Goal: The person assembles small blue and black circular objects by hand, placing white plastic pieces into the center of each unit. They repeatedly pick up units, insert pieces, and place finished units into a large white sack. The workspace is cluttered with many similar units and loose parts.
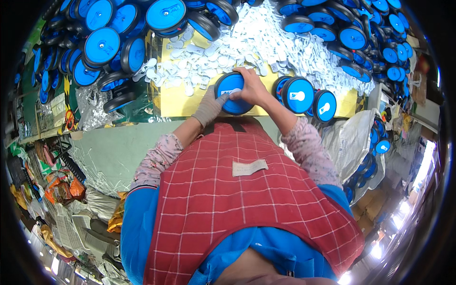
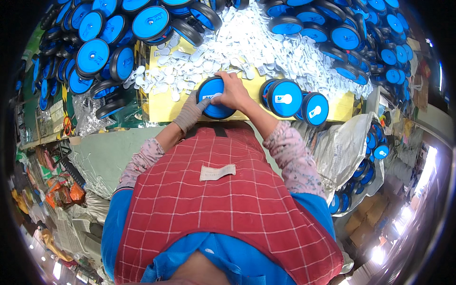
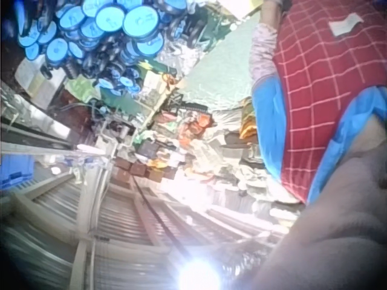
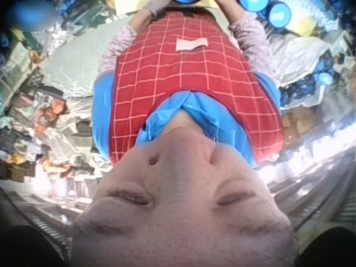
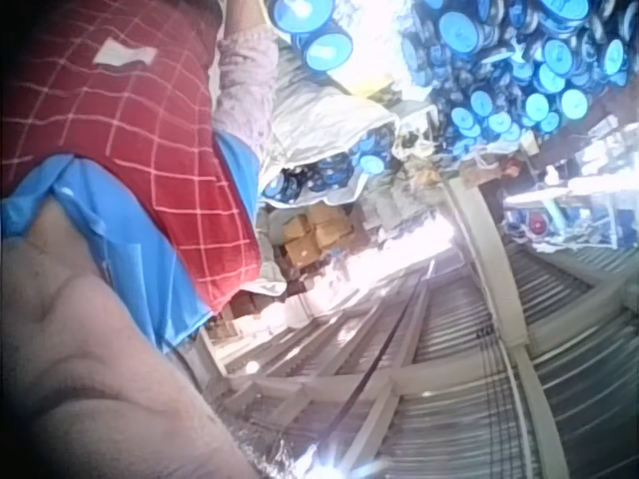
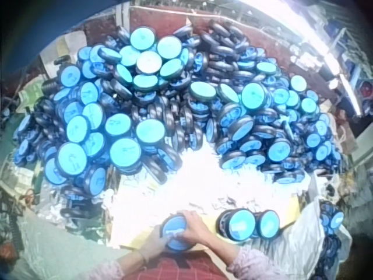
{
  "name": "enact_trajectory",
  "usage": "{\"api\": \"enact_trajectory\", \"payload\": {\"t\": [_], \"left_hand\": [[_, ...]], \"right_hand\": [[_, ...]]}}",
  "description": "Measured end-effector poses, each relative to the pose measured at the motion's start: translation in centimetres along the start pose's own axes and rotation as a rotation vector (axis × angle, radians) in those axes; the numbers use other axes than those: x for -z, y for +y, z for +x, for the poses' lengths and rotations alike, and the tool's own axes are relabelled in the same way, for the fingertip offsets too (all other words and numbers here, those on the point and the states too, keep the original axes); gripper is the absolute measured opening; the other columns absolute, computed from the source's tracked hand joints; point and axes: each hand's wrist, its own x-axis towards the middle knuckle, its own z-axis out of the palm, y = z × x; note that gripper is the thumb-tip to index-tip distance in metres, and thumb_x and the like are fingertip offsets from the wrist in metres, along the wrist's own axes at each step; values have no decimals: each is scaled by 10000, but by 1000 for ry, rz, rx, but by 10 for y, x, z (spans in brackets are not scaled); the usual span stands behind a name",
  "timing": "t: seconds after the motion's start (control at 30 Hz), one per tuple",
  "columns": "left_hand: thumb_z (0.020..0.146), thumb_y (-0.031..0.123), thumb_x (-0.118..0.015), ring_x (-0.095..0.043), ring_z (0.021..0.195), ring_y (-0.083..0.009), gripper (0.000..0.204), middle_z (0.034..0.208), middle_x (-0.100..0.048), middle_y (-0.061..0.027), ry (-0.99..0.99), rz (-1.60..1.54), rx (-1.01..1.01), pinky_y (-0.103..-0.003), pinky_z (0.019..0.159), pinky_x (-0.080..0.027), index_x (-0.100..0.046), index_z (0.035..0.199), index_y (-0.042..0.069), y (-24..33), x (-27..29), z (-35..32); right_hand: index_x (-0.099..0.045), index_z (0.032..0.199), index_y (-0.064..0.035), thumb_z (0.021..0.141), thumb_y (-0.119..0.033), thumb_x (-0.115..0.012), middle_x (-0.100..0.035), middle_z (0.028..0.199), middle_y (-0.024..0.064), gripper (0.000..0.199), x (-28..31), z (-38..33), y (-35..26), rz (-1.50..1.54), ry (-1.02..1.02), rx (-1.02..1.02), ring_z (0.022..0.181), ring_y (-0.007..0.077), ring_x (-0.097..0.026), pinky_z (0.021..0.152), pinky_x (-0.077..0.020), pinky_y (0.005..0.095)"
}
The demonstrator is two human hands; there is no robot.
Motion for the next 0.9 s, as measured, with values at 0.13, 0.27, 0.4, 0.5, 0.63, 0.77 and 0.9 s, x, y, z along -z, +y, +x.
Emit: {"api": "enact_trajectory", "payload": {"t": [0.13, 0.27, 0.4, 0.5, 0.63, 0.77, 0.9], "left_hand": [[934, 301, -670, -618, 1041, -225, 566, 1181, -624, -169, -24, -146, 39, -341, 885, -517, -455, 1343, -24, 12, 4, 6], [900, 221, -708, -604, 1040, -196, 518, 1166, -620, -132, -170, -404, -4, -324, 886, -512, -480, 1302, -13, 13, 8, 11], [851, 199, -727, -597, 1094, -251, 485, 1169, -635, -108, -227, 244, -418, -371, 974, -470, -523, 1279, 101, 2, 2, -23], [909, 300, -609, -495, 1286, -263, 453, 1320, -590, -94, -10, 1153, -822, -399, 1121, -359, -554, 1335, 160, -31, -9, 2], [946, 332, -535, -423, 1361, -271, 502, 1380, -559, -84, -5, 1365, -754, -384, 1168, -299, -491, 1413, 153, -52, -1, 12], [942, 341, -561, -596, 1142, -272, 504, 1247, -616, -181, -117, 995, 60, -387, 1018, -455, -502, 1387, 111, -37, 15, -4], [1030, 354, -492, -569, 1077, -165, 443, 1154, -597, -111, 41, -69, -123, -332, 919, -500, -497, 1343, 41, -3, 20, -16]], "right_hand": [[-482, 1369, -165, 569, -337, -901, -517, 1189, 216, 919, 13, 12, -9, -17, -136, -37, 1134, 403, -541, 970, -464, 441], [-681, 1101, -37, 907, -366, -669, -673, 1051, 150, 382, 8, 27, 69, 512, -31, -73, 985, 275, -640, 904, -493, 370], [-643, 959, -7, 882, -208, -638, -662, 980, 207, 214, 16, 40, 103, -256, 420, 77, 928, 320, -654, 746, -540, 442], [-576, 990, -36, 821, -143, -663, -632, 970, 206, 218, -3, 55, 124, -533, 313, -95, 923, 389, -628, 759, -534, 489], [-581, 1016, -54, 779, -111, -684, -649, 1012, 204, 265, 10, 58, 109, -429, 269, -139, 943, 398, -632, 788, -526, 490], [-633, 1060, -60, 782, -74, -680, -676, 1064, 178, 282, 42, 27, 76, -33, 388, 48, 956, 336, -638, 812, -515, 451], [-655, 1091, -66, 786, -60, -701, -675, 1039, 136, 310, 38, -28, 23, 19, 282, 436, 966, 327, -624, 831, -516, 408]]}}
